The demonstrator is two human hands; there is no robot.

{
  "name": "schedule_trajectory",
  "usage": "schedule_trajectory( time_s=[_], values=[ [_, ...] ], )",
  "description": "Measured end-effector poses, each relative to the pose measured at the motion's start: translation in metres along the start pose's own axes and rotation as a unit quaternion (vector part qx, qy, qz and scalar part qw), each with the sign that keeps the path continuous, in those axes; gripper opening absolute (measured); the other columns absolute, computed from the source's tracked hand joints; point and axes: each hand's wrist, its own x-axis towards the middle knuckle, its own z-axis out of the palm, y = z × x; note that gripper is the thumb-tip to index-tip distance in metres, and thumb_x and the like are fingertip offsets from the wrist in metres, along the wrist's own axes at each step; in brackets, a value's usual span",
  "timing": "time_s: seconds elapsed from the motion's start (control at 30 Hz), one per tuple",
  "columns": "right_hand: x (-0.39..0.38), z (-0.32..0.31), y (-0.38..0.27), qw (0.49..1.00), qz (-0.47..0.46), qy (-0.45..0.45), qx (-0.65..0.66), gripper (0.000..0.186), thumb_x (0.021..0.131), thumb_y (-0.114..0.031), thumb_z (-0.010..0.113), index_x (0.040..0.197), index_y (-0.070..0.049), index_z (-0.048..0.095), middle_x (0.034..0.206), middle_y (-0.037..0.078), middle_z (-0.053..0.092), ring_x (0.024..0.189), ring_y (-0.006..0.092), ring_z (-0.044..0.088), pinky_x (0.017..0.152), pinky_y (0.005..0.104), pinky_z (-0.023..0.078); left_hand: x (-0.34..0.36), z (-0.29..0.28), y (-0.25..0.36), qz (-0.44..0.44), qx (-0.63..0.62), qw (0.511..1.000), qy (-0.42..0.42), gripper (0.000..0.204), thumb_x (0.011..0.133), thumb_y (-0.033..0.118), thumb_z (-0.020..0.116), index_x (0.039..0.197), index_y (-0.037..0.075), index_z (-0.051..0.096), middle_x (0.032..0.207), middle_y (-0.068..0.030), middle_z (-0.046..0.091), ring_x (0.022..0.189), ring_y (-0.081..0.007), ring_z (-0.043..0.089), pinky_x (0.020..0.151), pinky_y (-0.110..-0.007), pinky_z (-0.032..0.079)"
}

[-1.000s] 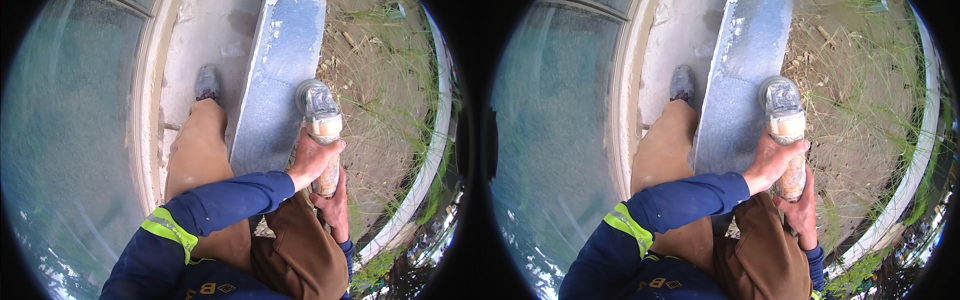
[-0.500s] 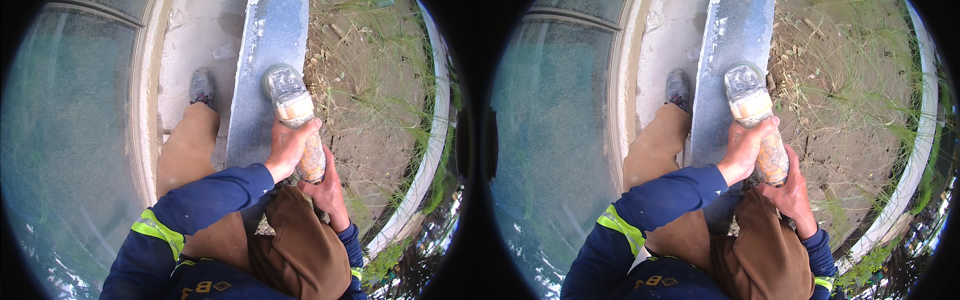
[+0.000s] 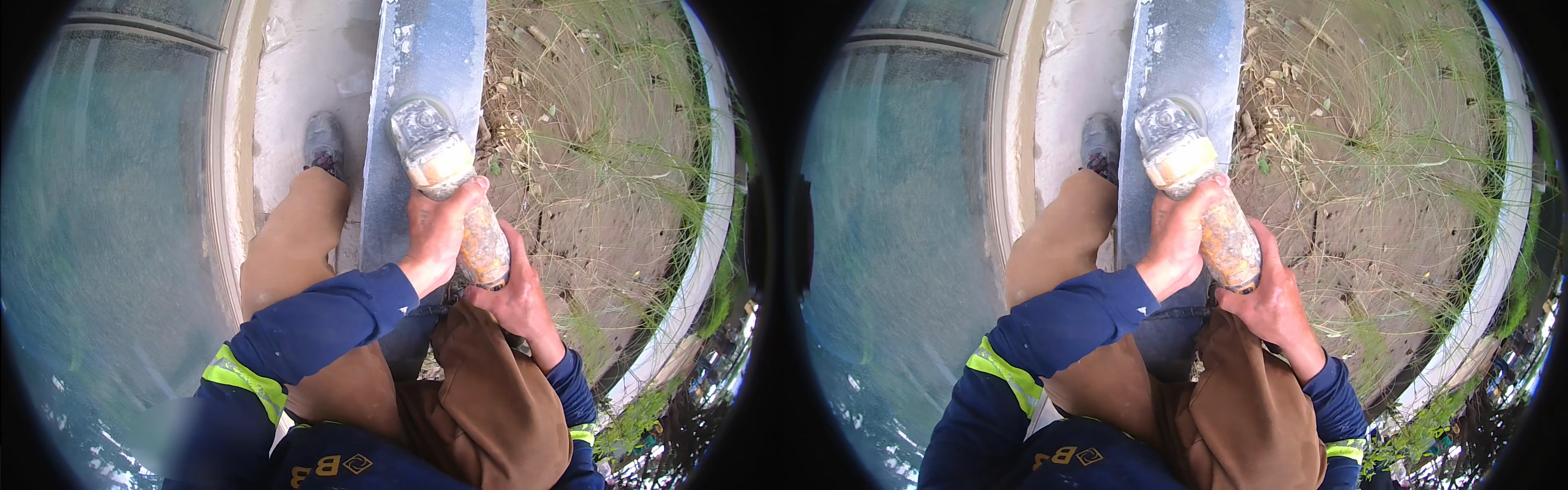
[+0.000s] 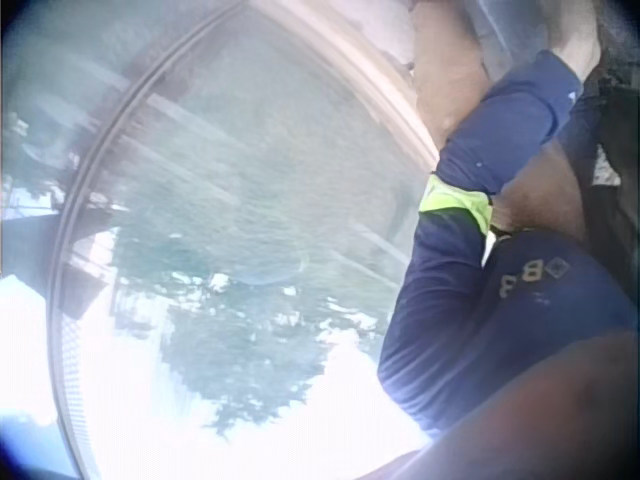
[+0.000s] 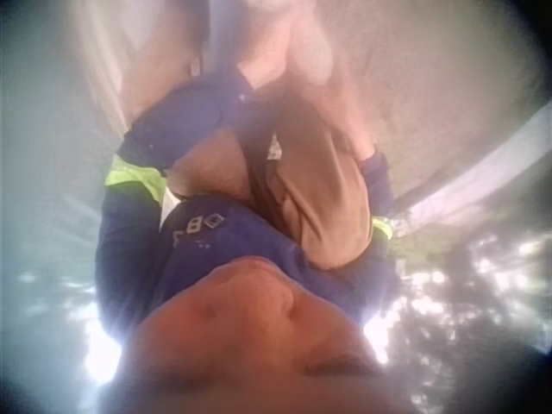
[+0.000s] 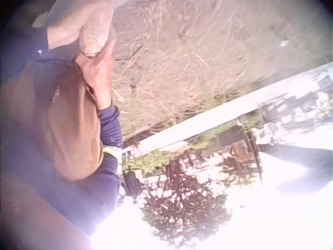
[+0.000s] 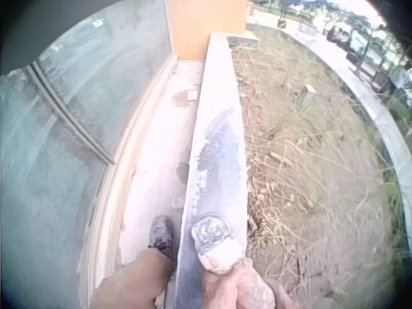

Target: The person uses an angle grinder to smooth a concrete ledge next to a glass wall. They hold the tool with both hands and move it along the surface, generating dust.

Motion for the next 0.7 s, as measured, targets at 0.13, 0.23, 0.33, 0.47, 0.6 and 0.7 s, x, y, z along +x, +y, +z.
schedule_trajectory(
  time_s=[0.13,0.23,0.33,0.47,0.6,0.7],
  values=[
    [0.0,0.002,0.01,1.0,-0.03,0.003,0.01,0.097,0.069,-0.013,0.081,0.152,-0.008,0.032,0.124,0.022,0.066,0.119,0.0353,0.065,0.099,0.0431,0.052,-0.003,0.0,-0.001,0.005,-0.006,1.0,0.004,0.024,0.088,0.016,0.075,0.107,0.005,0.066,0.096,-0.0023,0.067,0.085,-0.0115,0.065,0.076,-0.031,0.053],
    [-0.013,-0.005,0.016,0.999,0.008,0.043,-0.008,0.097,0.069,-0.013,0.081,0.152,-0.007,0.032,0.125,0.022,0.066,0.118,0.0341,0.065,0.101,0.043,0.051,-0.002,0.015,-0.015,-0.005,0.007,0.999,-0.042,0.026,0.088,0.016,0.076,0.108,0.006,0.063,0.096,-0.0016,0.066,0.086,-0.0109,0.064,0.078,-0.031,0.053],
    [-0.029,-0.009,0.026,0.996,0.041,0.077,0.015,0.098,0.069,-0.013,0.081,0.152,-0.006,0.031,0.126,0.022,0.065,0.117,0.032,0.065,0.101,0.0428,0.051,-0.005,0.025,-0.022,-0.052,0.01,0.995,-0.085,0.046,0.082,0.011,0.078,0.12,0.005,0.052,0.103,-0.0049,0.062,0.092,-0.0152,0.063,0.082,-0.035,0.054],
    [-0.03,-0.01,0.03,0.996,0.019,0.084,-0.005,0.098,0.069,-0.013,0.081,0.152,-0.006,0.031,0.125,0.021,0.066,0.116,0.0309,0.065,0.101,0.0427,0.05,-0.007,0.028,-0.022,-0.056,0.001,0.996,-0.069,0.047,0.082,0.011,0.079,0.12,0.005,0.052,0.102,-0.0043,0.062,0.09,-0.0149,0.063,0.082,-0.035,0.054],
    [-0.002,0.001,0.001,1.0,0.01,0.017,-0.008,0.097,0.069,-0.012,0.081,0.152,-0.008,0.031,0.125,0.02,0.066,0.118,0.0325,0.065,0.102,0.0426,0.051,0.002,0.004,-0.003,-0.006,0.01,1.0,-0.015,0.024,0.087,0.016,0.076,0.105,0.005,0.065,0.093,-0.0016,0.066,0.084,-0.0116,0.064,0.078,-0.031,0.053],
    [0.004,0.001,-0.005,0.999,-0.02,-0.006,-0.024,0.098,0.069,-0.013,0.082,0.153,-0.009,0.031,0.125,0.02,0.066,0.119,0.0333,0.065,0.101,0.042,0.051,0.002,-0.004,0.002,0.001,-0.017,1.0,-0.01,0.022,0.088,0.015,0.075,0.105,0.004,0.066,0.094,-0.0021,0.067,0.082,-0.012,0.065,0.076,-0.031,0.053]
  ],
)
